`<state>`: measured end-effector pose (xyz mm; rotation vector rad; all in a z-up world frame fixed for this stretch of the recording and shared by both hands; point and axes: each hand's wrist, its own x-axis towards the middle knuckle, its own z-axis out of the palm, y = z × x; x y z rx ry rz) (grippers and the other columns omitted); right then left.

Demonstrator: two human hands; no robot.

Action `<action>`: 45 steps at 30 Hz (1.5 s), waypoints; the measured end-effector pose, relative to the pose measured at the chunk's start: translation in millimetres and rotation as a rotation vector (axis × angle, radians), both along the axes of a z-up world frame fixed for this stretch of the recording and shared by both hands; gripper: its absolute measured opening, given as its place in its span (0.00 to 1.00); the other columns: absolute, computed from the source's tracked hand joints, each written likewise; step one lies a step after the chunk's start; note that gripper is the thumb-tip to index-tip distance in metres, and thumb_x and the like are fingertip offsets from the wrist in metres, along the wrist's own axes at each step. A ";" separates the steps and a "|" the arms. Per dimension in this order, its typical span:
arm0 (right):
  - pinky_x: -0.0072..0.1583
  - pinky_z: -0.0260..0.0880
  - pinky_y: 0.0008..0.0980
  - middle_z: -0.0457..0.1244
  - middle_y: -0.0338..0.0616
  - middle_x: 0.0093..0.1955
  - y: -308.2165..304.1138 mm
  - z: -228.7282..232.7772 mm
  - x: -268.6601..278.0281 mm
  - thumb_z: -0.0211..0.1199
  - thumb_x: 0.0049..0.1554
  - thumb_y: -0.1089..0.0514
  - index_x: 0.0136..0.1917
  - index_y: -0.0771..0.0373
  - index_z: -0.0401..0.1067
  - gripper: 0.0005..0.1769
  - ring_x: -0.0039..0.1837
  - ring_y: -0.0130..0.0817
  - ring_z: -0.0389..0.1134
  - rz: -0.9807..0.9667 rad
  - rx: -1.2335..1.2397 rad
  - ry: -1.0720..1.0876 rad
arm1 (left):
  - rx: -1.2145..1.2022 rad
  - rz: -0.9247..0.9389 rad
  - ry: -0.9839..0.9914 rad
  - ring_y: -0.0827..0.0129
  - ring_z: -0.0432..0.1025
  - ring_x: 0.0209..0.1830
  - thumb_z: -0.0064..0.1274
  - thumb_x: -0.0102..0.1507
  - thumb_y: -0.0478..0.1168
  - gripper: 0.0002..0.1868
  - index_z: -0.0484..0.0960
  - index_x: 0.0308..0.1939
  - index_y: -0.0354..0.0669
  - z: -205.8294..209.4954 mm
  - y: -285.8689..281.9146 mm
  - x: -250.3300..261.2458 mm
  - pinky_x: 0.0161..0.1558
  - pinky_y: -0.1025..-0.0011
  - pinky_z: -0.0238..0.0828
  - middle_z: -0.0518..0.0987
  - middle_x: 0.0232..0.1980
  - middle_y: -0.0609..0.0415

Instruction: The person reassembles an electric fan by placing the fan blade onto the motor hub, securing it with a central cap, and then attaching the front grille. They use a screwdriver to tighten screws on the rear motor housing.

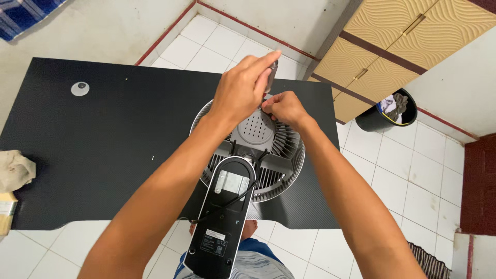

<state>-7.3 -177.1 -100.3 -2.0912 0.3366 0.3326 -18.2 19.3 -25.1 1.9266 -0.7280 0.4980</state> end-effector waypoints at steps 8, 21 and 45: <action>0.37 0.64 0.30 0.64 0.36 0.30 0.5 4.7 0.0 0.77 0.48 0.55 0.33 0.66 0.74 0.15 0.32 0.25 0.62 0.096 -0.115 -0.029 | -0.049 0.009 0.106 0.59 0.81 0.40 0.55 0.63 0.36 0.14 0.76 0.53 0.44 11.7 -7.5 4.4 0.43 0.63 0.77 0.82 0.44 0.53; 0.53 0.71 0.44 0.71 0.55 0.45 7.0 11.6 10.9 0.72 0.50 0.47 0.45 0.64 0.78 0.18 0.48 0.47 0.72 0.327 -0.549 -0.113 | 0.103 0.146 -0.183 0.54 0.77 0.42 0.61 0.66 0.45 0.18 0.81 0.58 0.46 4.0 -11.7 1.5 0.41 0.58 0.75 0.76 0.51 0.47; 0.41 0.72 0.31 0.71 0.41 0.35 -7.1 31.0 9.9 0.73 0.47 0.57 0.44 0.62 0.81 0.10 0.35 0.28 0.69 0.302 -0.321 0.005 | -0.090 0.046 -0.033 0.63 0.79 0.30 0.57 0.68 0.41 0.10 0.85 0.51 0.42 45.3 20.1 12.4 0.35 0.66 0.75 0.84 0.38 0.50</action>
